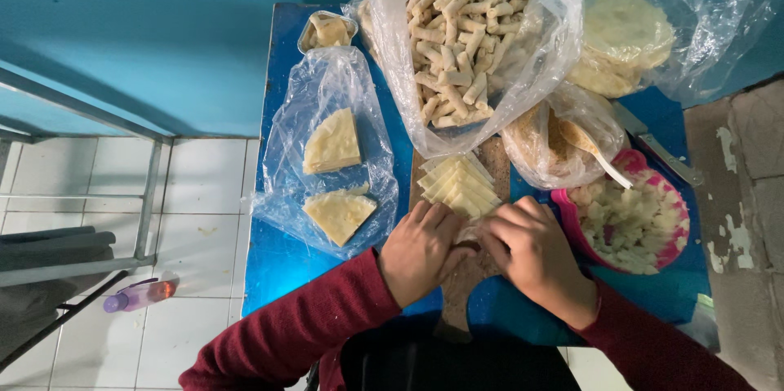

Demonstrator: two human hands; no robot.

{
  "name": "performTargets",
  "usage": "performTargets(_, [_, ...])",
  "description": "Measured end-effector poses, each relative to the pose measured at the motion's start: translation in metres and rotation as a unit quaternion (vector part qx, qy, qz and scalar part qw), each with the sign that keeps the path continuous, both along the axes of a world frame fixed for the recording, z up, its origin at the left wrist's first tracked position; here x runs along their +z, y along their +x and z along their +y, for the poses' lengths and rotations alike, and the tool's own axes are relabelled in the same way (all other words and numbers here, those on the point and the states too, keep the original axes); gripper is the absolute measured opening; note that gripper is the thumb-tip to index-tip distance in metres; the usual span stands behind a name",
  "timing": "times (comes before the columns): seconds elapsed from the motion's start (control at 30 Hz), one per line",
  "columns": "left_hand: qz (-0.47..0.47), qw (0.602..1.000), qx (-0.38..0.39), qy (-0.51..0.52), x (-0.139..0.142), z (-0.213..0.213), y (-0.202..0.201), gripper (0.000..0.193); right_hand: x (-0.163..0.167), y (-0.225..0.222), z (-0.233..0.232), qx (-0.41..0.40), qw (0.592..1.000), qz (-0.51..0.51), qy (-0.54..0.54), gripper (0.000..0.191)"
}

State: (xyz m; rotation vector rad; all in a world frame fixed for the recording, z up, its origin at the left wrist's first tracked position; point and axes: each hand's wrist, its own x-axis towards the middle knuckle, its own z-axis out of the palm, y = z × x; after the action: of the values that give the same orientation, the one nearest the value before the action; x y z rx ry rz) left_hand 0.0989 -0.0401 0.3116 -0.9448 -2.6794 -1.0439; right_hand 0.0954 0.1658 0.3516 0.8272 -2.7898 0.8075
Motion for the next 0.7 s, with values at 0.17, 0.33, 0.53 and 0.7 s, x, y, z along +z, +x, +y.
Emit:
performTargets(0.17, [-0.028,0.999,0.028,-0.023,-0.004,0.006,-0.005,0.016,-0.006,-0.006,-0.005,-0.040,0.999,-0.010,-0.025,0.011])
performTargets(0.33, [-0.023,0.995,0.068,0.066,-0.005,0.004,-0.009,0.021,-0.003,-0.008,-0.007,-0.031,0.999,0.013,-0.029,0.015])
performTargets(0.53, [-0.006,0.999,0.026,-0.022,-0.003,0.004,-0.009,0.027,-0.004,-0.005,-0.005,0.015,0.998,0.043,0.035,0.016])
performTargets(0.7, [0.010,0.999,0.031,-0.031,-0.007,0.004,-0.009,0.025,-0.009,-0.007,-0.006,0.016,0.999,0.043,0.029,0.018])
